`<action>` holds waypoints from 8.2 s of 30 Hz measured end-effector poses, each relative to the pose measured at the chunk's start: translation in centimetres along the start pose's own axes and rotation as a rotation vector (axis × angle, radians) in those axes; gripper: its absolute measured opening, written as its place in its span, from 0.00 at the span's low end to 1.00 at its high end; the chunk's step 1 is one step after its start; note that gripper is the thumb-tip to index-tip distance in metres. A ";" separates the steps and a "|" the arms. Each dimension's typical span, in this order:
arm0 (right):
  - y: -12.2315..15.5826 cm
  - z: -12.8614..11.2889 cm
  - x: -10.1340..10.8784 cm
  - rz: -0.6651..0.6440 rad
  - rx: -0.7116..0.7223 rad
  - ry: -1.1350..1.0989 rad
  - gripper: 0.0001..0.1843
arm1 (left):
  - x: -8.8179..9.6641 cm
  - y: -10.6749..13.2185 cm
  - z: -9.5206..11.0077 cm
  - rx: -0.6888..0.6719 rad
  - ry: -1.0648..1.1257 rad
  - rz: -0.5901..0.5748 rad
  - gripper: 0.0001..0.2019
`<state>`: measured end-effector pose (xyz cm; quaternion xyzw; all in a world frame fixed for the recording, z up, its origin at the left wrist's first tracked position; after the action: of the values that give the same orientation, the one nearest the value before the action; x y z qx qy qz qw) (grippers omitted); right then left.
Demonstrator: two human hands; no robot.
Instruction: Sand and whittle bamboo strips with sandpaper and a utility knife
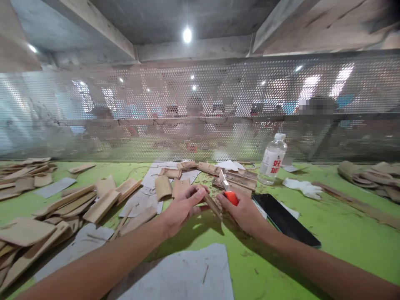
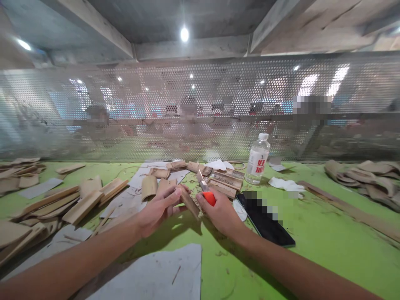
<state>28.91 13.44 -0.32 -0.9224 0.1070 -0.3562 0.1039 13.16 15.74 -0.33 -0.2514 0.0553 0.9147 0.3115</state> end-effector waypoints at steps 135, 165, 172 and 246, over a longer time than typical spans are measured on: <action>4.4 -0.8 0.4 -0.282 -0.019 0.864 0.11 | -0.1 4.1 -5.0 0.291 -0.522 0.091 0.22; 5.7 -1.5 -2.3 -0.449 0.168 0.745 0.09 | -0.8 4.4 -5.9 0.361 -0.388 -0.022 0.31; 5.9 -1.5 -2.0 -0.406 0.111 0.814 0.08 | -0.2 4.1 -4.1 0.205 -0.610 0.096 0.23; 5.8 -0.1 -1.1 -0.400 0.001 0.722 0.15 | -0.6 3.7 -4.1 0.197 -0.422 0.069 0.21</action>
<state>27.34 8.15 -2.53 -0.7407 -0.0449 -0.6702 -0.0110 13.14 11.37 -3.81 -0.0209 0.0866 0.9473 0.3077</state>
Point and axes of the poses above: each hand's wrist, its own y-axis away from the middle knuckle, its own x-axis out of the back of the hand, z = x × y, the point moved 10 cm from there along -y, towards the middle knuckle, and after that the axes turned 9 degrees about y, right-handed, at the moved point
